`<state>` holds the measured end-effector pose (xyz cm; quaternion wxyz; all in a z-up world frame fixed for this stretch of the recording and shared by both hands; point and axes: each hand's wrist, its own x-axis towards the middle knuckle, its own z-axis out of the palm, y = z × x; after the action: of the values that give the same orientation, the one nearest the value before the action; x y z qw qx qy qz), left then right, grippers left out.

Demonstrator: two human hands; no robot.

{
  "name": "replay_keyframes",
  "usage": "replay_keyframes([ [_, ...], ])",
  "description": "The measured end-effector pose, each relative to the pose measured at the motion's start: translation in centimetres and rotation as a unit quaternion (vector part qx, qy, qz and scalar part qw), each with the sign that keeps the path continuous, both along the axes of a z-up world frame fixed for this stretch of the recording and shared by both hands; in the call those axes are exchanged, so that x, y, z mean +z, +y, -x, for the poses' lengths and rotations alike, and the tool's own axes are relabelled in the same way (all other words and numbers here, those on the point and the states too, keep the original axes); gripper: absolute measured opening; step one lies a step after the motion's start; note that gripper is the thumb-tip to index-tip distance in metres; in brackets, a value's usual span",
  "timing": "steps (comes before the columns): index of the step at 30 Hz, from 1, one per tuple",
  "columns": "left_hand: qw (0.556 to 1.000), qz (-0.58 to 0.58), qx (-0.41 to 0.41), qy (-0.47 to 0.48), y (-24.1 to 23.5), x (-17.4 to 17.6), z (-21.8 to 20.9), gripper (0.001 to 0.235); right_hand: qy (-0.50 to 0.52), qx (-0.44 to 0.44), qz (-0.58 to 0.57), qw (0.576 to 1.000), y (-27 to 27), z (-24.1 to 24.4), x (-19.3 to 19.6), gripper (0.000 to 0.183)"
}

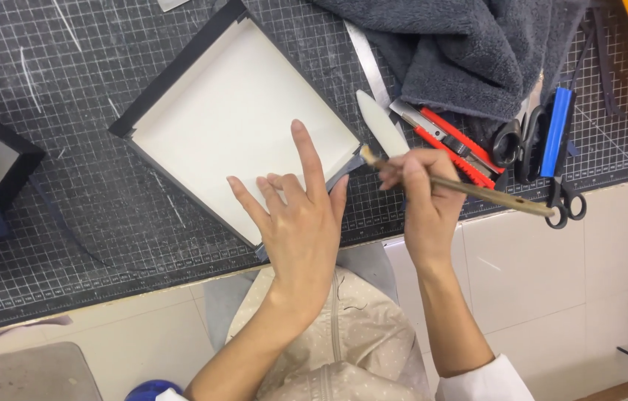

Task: The person applies glue to the edges of small rectangular boxes using a brush, then smooths the edges with a white plastic tool. The person repeats this process on multiple boxes, stacking them as they finish.

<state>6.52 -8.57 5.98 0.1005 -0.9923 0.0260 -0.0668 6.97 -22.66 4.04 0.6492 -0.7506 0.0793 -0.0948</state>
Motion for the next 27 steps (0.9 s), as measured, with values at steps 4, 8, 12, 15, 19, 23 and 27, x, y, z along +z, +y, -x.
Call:
replay_keyframes([
  [4, 1.000, 0.002, -0.006, -0.007, 0.1, -0.2, 0.2, 0.080, -0.016, -0.061, -0.090, 0.994, -0.7, 0.2, -0.1, 0.015],
  [8, 1.000, -0.003, -0.009, -0.006, 0.1, 0.0, 0.1, 0.079, 0.007, -0.041, 0.003, 0.999, -0.3, 0.0, 0.7, 0.016],
  [12, 1.000, 0.005, -0.013, -0.012, 0.3, -0.1, 0.3, 0.076, 0.000, -0.080, -0.067, 0.995, -0.5, -0.3, 0.8, 0.015],
  [15, 1.000, 0.000, -0.008, -0.007, 0.1, 0.0, 0.2, 0.076, 0.039, -0.018, -0.009, 0.999, -0.5, -0.4, 1.0, 0.018],
  [19, 1.000, -0.005, -0.012, -0.009, 0.1, -0.1, 0.4, 0.076, 0.018, -0.082, -0.073, 0.994, -1.2, -0.3, 0.8, 0.018],
  [23, 1.000, -0.003, -0.018, -0.010, 0.1, 0.0, 0.5, 0.076, 0.024, -0.032, -0.027, 0.999, -0.9, -0.2, 1.1, 0.015],
  [27, 0.999, -0.029, -0.022, 0.004, 0.4, 0.4, 0.8, 0.087, 0.002, -0.044, 0.012, 0.999, -0.7, -0.7, 2.1, 0.019],
])
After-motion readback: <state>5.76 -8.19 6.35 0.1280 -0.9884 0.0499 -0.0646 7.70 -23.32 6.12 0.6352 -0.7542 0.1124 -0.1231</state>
